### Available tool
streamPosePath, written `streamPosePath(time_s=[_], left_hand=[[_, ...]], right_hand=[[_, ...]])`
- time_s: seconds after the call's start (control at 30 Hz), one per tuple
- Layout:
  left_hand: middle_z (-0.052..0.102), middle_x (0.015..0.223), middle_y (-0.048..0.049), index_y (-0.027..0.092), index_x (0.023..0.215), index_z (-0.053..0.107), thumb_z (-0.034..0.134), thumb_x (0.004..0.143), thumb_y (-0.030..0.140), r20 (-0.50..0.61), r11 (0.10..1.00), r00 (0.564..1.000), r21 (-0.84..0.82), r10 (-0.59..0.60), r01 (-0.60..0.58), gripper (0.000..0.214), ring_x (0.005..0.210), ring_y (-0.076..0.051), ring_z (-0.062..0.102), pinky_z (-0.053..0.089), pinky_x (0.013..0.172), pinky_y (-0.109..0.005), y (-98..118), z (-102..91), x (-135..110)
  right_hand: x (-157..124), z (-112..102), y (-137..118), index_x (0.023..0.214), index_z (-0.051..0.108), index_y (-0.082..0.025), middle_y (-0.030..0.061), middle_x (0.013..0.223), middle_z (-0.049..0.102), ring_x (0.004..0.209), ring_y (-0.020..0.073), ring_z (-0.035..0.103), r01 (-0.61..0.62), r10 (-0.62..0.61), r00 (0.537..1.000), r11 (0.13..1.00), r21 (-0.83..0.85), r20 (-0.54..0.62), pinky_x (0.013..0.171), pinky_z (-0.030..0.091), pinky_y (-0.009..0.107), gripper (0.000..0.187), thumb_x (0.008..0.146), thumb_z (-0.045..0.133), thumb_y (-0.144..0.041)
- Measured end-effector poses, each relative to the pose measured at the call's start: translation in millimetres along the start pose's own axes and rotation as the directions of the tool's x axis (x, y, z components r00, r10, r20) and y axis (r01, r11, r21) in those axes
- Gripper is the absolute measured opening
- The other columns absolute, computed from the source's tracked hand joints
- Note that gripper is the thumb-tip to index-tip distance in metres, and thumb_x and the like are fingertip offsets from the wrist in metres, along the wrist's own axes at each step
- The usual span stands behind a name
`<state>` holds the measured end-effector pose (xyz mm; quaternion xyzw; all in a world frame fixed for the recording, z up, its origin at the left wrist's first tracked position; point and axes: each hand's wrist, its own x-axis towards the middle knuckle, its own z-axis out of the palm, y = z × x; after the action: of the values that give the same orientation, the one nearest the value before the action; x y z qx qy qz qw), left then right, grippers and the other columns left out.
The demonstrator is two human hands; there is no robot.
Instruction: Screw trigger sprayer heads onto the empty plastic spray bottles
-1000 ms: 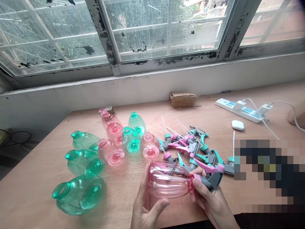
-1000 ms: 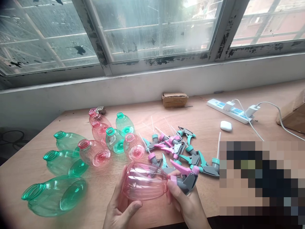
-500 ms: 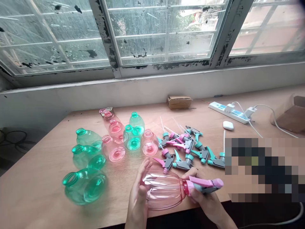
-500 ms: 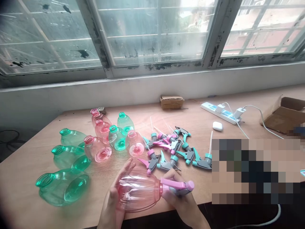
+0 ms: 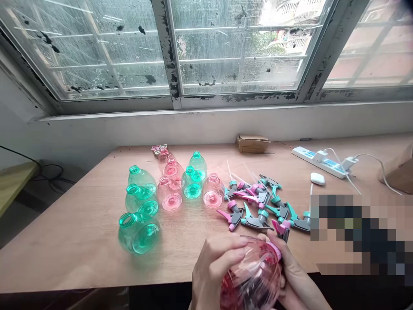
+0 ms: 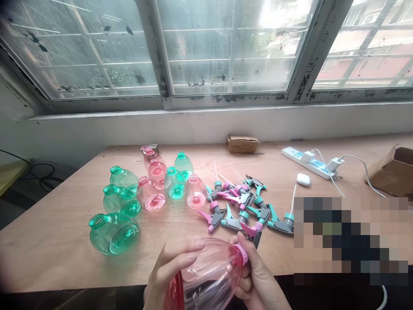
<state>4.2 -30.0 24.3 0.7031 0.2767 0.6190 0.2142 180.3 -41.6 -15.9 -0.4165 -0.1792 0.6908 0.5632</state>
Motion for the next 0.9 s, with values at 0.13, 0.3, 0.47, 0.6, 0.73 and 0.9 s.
streamPosePath(time_s=[0.13,0.3,0.47,0.6,0.73,0.9], left_hand=[[0.079,0.111,-0.0104,0.037,0.136,0.067,0.063,0.100,0.054,-0.045,1.000,0.999,0.016,-0.018,0.019,0.040,0.104,-0.034,0.074,0.057,0.091,-0.046,6,-14.0,2],[0.066,0.140,-0.0103,0.036,0.145,0.060,0.071,0.094,0.056,-0.117,0.995,0.989,0.008,-0.094,0.096,0.056,0.132,-0.036,0.060,0.049,0.111,-0.049,-14,-20.2,7],[0.030,0.177,-0.0055,0.042,0.161,0.041,0.067,0.100,0.052,0.072,0.927,0.925,0.073,-0.372,0.367,0.068,0.163,-0.037,0.023,0.022,0.130,-0.056,-48,-24.2,3],[0.037,0.174,-0.0082,0.036,0.162,0.039,0.063,0.104,0.045,0.051,0.787,0.785,0.019,-0.617,0.617,0.064,0.160,-0.032,0.032,0.025,0.130,-0.054,-66,-25.8,-1],[0.048,0.166,-0.0099,0.034,0.160,0.042,0.062,0.103,0.048,0.049,0.753,0.753,-0.002,-0.657,0.657,0.061,0.151,-0.033,0.047,0.035,0.125,-0.053,-70,-25.4,-3],[0.054,0.161,-0.0117,0.031,0.157,0.045,0.067,0.101,0.043,0.027,0.742,0.742,0.026,-0.670,0.669,0.061,0.143,-0.033,0.056,0.039,0.122,-0.056,-72,-23.8,-7]], right_hand=[[-5,19,-6,0.057,0.052,-0.023,-0.0169,0.049,0.018,0.049,0.0039,0.002,-0.298,0.306,0.951,0.944,0.144,-0.040,0.040,0.010,0.017,0.067,0.047,0.101,-0.068],[1,33,-28,0.069,0.062,-0.022,-0.0128,0.054,0.027,0.048,0.0075,0.018,0.043,-0.043,0.999,0.999,-0.006,0.033,0.043,0.027,0.020,0.058,0.067,0.091,-0.072],[49,29,-109,0.061,0.059,-0.024,-0.0034,0.053,0.046,0.048,0.0156,0.041,0.424,-0.645,0.764,0.472,-0.773,0.025,0.045,0.035,0.030,0.058,0.081,0.076,-0.075],[125,41,-196,0.089,0.070,-0.025,0.0019,0.072,0.068,0.066,0.0246,0.063,0.358,-0.782,0.596,0.058,-0.932,0.181,0.059,0.044,0.033,0.039,0.092,0.071,-0.064],[205,52,-242,0.103,0.073,-0.019,0.0136,0.100,0.079,0.101,0.0358,0.073,0.180,-0.758,0.640,-0.014,-0.984,0.128,0.084,0.054,0.043,0.030,0.098,0.072,-0.048],[265,53,-241,0.128,0.069,-0.018,0.0094,0.129,0.073,0.107,0.0274,0.074,0.054,-0.654,0.755,-0.001,-0.999,0.042,0.092,0.063,0.049,0.031,0.104,0.070,-0.037]])
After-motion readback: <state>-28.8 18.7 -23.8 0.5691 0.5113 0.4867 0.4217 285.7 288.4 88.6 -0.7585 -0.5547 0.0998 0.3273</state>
